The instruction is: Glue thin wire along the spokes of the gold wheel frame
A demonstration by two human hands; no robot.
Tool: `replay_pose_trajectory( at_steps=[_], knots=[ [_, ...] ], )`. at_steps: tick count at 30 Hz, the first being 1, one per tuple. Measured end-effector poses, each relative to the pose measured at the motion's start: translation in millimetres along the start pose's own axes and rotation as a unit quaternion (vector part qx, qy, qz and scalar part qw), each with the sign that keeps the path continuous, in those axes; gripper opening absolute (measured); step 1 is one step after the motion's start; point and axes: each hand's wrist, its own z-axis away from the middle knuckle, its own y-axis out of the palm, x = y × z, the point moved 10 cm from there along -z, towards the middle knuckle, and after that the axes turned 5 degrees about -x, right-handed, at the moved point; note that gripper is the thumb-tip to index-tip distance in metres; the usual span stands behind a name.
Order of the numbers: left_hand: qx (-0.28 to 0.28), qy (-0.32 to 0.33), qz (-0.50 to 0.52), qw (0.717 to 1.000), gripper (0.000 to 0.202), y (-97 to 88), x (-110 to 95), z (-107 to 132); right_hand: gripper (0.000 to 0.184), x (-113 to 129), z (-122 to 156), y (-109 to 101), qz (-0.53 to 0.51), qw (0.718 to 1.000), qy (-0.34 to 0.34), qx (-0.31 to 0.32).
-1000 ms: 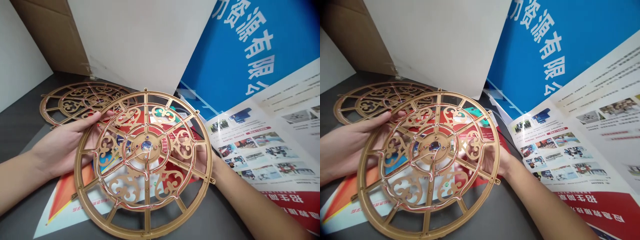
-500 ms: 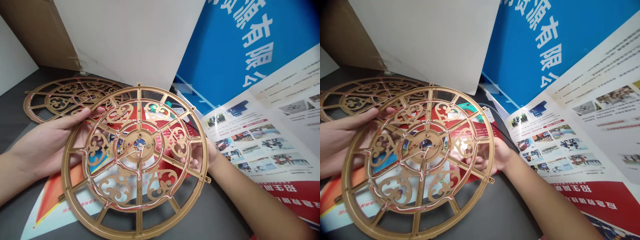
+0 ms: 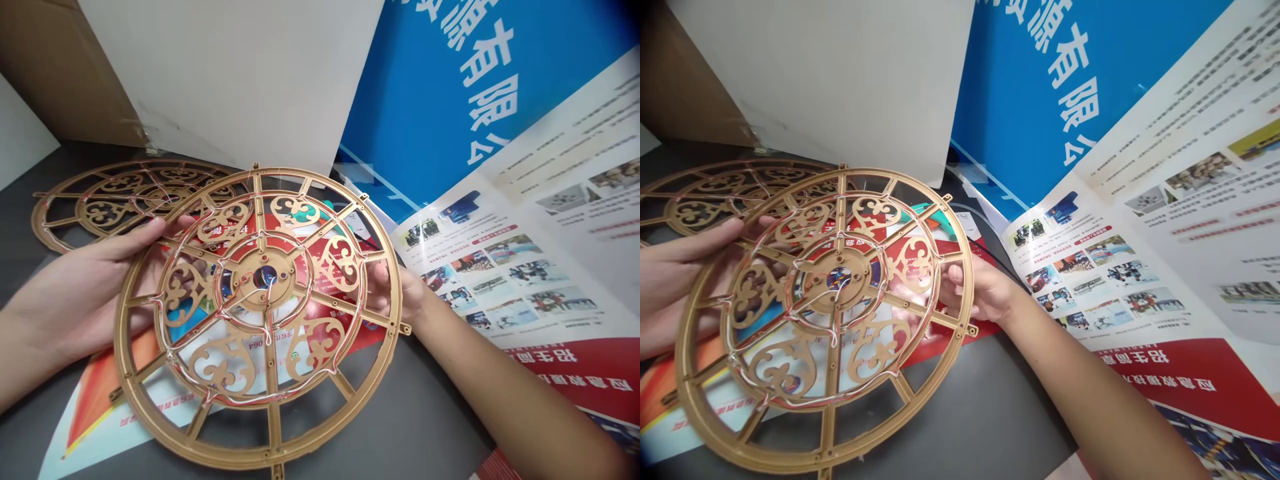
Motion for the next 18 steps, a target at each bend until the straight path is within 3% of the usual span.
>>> replay_pose_trajectory(
  at_steps=[3,10,18],
  knots=[
    [-0.025,-0.039,-0.012,0.999,0.037,0.1,8,3,0.059,2,-3,1,0.019,1.0,-0.013,-0.006],
    [-0.041,-0.041,0.028,0.998,0.037,0.7,6,5,0.047,7,-3,-1,0.039,0.999,-0.022,-0.025],
    [-0.051,-0.04,0.02,0.998,0.037,-3.1,4,7,0.044,-9,-2,-5,0.039,0.998,0.021,-0.033]
  ],
)
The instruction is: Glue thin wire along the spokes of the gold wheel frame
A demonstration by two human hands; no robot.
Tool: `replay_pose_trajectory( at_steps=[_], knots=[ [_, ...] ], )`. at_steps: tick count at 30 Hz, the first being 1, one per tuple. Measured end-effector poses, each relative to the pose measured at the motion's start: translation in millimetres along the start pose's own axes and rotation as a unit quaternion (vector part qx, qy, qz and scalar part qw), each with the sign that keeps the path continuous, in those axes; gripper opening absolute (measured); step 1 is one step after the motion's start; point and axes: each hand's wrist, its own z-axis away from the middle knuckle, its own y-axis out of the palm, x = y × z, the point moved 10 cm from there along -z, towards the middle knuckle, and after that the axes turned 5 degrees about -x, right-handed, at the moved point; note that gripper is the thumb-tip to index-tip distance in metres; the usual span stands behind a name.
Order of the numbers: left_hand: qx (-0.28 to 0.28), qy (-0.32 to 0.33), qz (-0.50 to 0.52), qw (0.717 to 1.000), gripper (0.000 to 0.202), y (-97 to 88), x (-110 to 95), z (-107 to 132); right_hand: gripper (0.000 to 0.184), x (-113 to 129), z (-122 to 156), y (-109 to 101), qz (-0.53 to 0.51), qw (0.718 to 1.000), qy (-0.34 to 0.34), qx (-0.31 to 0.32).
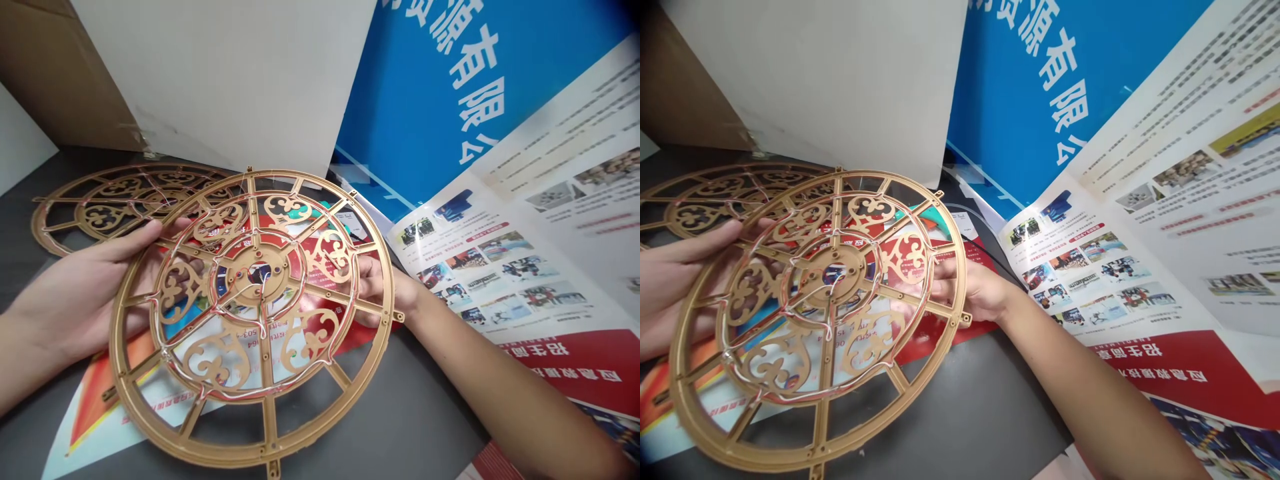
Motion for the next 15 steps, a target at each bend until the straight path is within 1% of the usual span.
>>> replay_pose_trajectory(
  at_steps=[2,4,7,8,11,15],
  knots=[
    [0.002,0.003,-0.002,1.0,0.036,0.7,0,0,0.039,-1,-1,-5,-0.005,1.0,-0.002,-0.02],
    [0.004,0.002,-0.005,1.0,0.036,1.3,1,-1,0.033,4,-3,-11,-0.014,0.999,-0.015,-0.043],
    [0.004,0.001,0.001,1.0,0.035,1.8,1,0,0.022,17,-3,-18,-0.03,0.996,-0.049,-0.068],
    [0.008,0.001,0.003,1.0,0.035,2.4,1,1,0.022,22,-2,-18,-0.034,0.995,-0.061,-0.071],
    [0.01,0.004,0.001,1.0,0.033,3.6,0,3,0.027,31,1,-16,-0.035,0.994,-0.081,-0.065],
    [0.006,0.0,-0.014,1.0,0.036,6.2,1,5,0.03,30,2,-5,-0.01,0.996,-0.081,-0.029]
  ],
)
